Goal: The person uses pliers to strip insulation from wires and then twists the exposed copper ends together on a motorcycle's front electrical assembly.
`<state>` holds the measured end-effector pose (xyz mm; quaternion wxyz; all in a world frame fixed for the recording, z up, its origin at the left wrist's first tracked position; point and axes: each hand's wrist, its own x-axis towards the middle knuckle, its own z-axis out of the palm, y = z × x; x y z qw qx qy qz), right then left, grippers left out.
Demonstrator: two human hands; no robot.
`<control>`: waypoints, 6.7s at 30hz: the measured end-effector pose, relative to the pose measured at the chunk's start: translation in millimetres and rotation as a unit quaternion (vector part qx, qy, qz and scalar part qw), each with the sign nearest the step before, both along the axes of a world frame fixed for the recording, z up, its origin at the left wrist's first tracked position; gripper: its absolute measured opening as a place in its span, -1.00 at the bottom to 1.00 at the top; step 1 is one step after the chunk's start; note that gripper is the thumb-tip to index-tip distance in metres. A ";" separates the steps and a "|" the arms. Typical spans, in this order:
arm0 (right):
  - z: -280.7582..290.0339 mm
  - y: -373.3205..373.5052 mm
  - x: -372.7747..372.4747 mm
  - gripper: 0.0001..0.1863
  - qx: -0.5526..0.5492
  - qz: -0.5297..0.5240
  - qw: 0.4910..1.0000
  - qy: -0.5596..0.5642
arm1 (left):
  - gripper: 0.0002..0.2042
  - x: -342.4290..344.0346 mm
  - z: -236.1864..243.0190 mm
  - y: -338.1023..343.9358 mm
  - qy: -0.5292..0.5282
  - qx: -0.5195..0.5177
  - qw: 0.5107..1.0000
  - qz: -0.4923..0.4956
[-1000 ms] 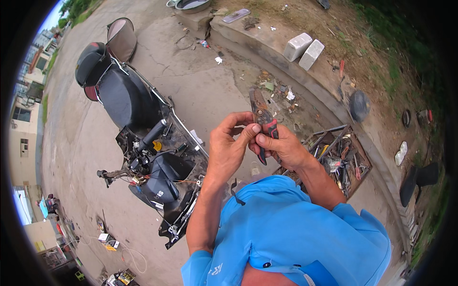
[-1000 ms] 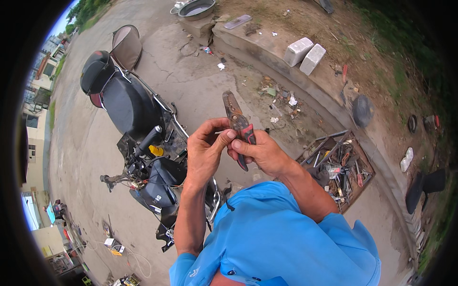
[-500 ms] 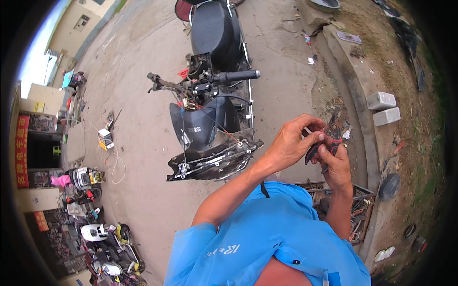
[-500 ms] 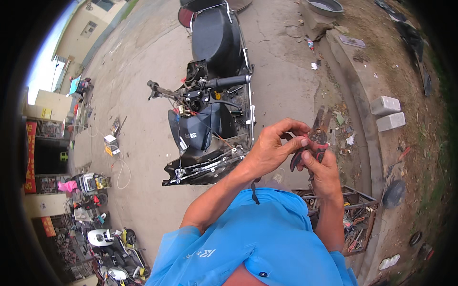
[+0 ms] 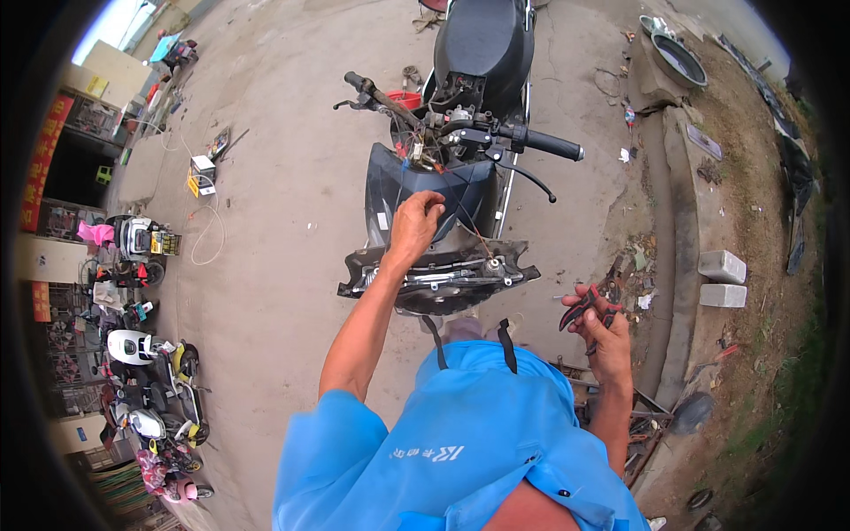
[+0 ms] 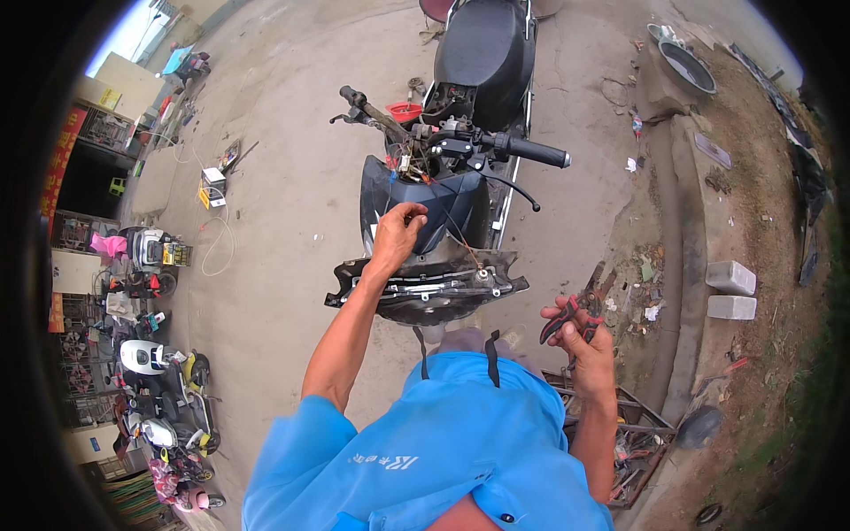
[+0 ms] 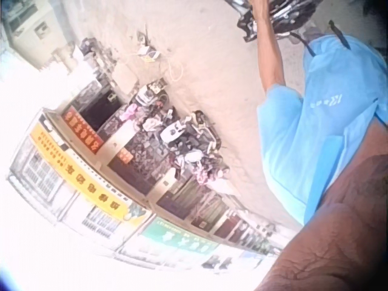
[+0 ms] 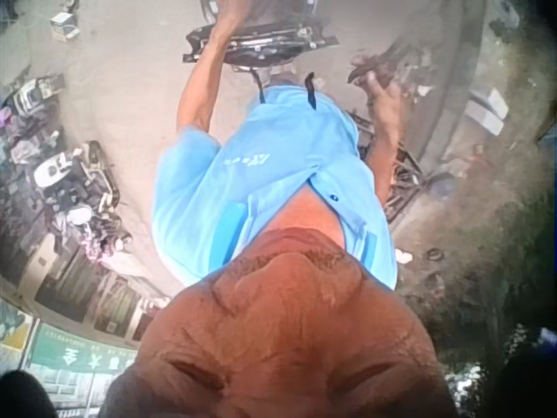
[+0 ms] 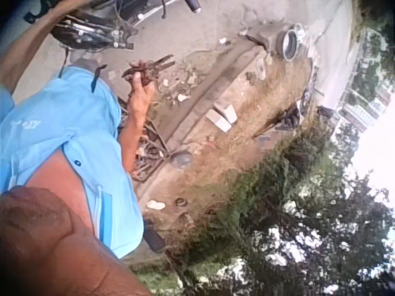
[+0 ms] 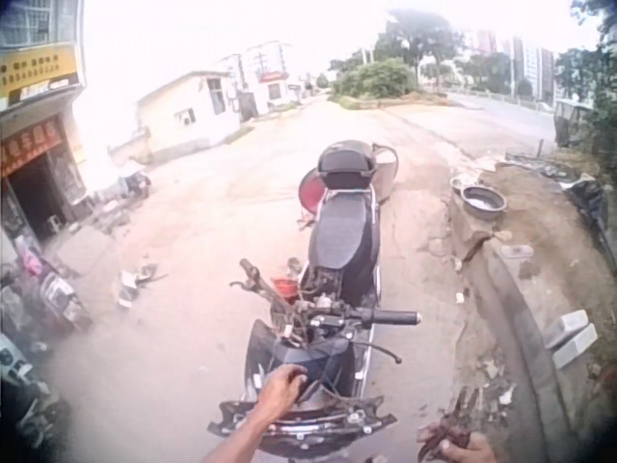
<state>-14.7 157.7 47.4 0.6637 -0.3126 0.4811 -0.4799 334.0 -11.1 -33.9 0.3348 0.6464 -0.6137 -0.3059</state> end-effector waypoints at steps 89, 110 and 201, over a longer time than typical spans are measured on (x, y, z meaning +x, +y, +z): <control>-108.4 -209.8 177.6 -0.48 -0.263 0.059 0.725 0.634 | -0.81 19.5 -23.2 -79.1 0.062 -0.078 0.991 -0.084; -99.9 -220.5 194.8 -0.73 -0.210 0.074 0.660 0.717 | -0.82 14.9 -20.6 -82.0 -0.006 -0.030 0.999 -0.025; -101.5 -233.0 202.2 -0.77 0.041 0.148 0.920 0.361 | -0.76 25.8 -8.3 -101.9 0.075 0.104 0.990 -0.057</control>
